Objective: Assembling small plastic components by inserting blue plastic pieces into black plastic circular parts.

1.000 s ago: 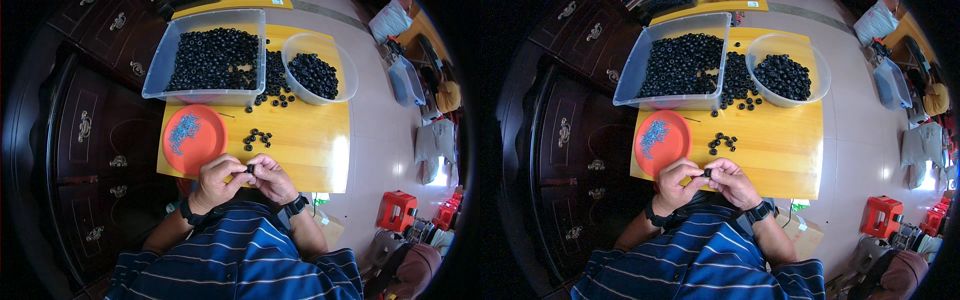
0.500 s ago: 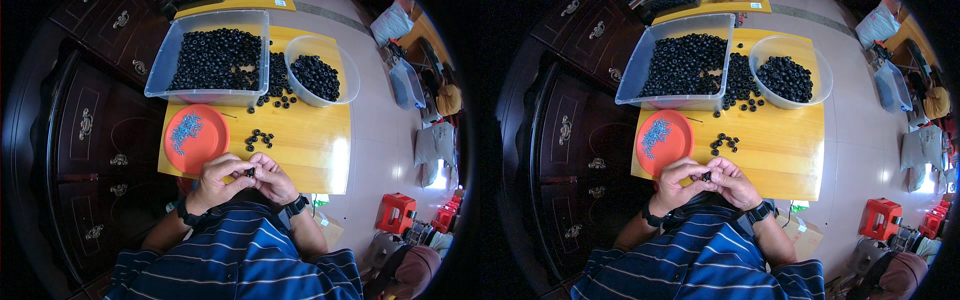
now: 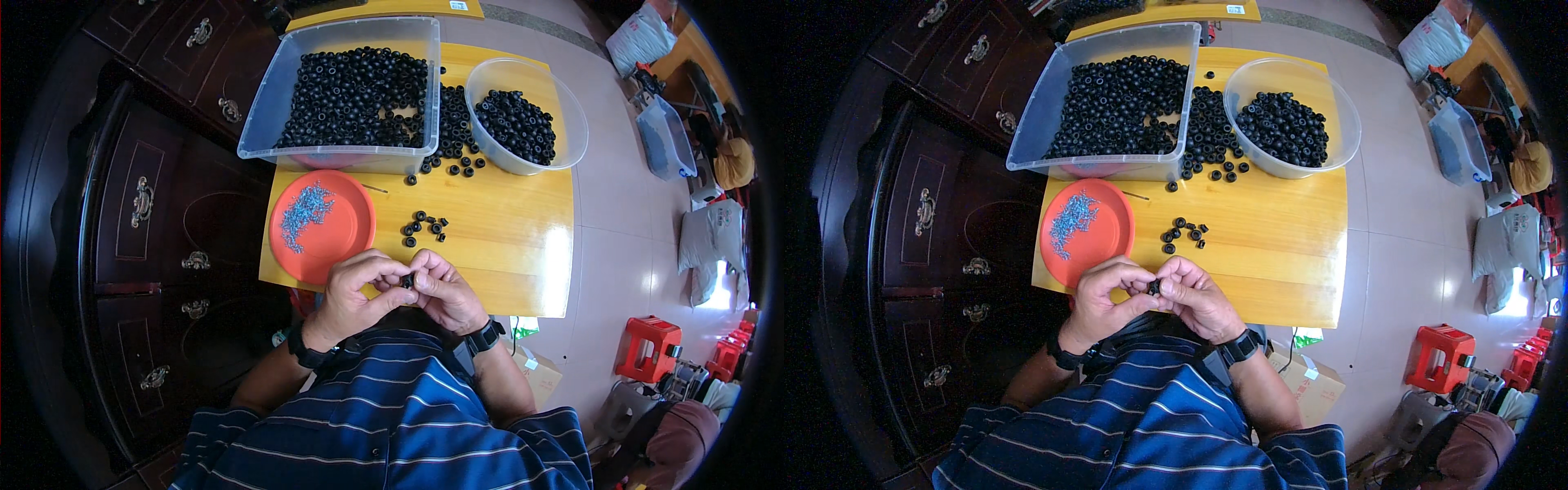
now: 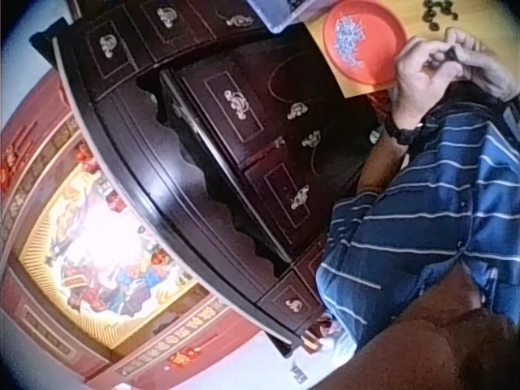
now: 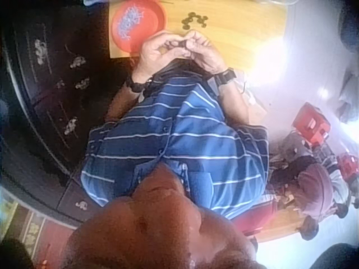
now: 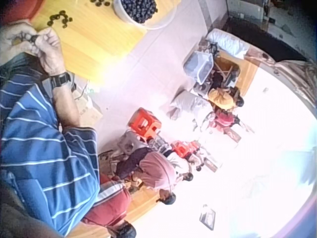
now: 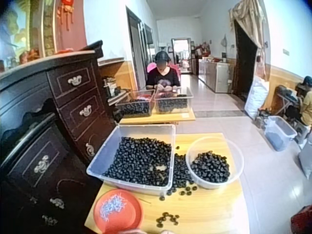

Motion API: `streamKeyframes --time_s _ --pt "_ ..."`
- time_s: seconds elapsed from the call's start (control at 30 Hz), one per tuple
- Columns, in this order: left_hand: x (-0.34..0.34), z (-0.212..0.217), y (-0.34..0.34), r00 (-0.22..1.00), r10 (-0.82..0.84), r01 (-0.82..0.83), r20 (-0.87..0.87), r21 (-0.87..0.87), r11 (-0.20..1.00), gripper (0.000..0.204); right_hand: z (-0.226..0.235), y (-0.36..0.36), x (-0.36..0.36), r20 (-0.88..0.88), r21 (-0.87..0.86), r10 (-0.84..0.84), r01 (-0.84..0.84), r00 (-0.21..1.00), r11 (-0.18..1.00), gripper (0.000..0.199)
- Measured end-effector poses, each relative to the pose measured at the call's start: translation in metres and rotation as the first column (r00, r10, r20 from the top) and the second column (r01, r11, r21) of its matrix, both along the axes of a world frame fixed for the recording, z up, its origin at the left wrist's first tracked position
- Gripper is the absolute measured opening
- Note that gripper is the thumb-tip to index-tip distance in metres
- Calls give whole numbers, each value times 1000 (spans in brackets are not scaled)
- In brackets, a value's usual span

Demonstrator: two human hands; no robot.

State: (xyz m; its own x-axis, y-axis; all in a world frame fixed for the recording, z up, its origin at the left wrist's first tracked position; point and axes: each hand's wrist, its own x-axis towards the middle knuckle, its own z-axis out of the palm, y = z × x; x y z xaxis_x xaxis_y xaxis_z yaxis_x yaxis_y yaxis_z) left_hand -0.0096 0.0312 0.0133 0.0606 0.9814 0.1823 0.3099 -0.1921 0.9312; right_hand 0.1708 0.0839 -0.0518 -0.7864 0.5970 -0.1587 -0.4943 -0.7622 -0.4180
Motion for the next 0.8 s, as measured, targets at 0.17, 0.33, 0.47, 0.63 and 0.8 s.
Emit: streamKeyframes --time_s 0.17,0.33,0.47,0.63,0.8 --pt "2 0 -1 999 33 -31 20 -60 998 28 3 0 0 24 -23 -12 13 1000 1000 14" --pt "0 1 -1 1000 -21 21 -2 -95 995 32 -1 1 4 22 15 13 -13 1000 1000 16" --pt "-1 1 1 998 -57 57 0 -79 995 33 -1 5 6 22 27 26 -26 999 999 20" --pt "-1 4 4 994 -105 104 -11 -113 988 32 2 9 8 36 124 10 -14 999 992 23" --pt "-1 3 4 989 -138 143 49 -101 985 28 0 9 10 10 123 41 -42 999 992 24"
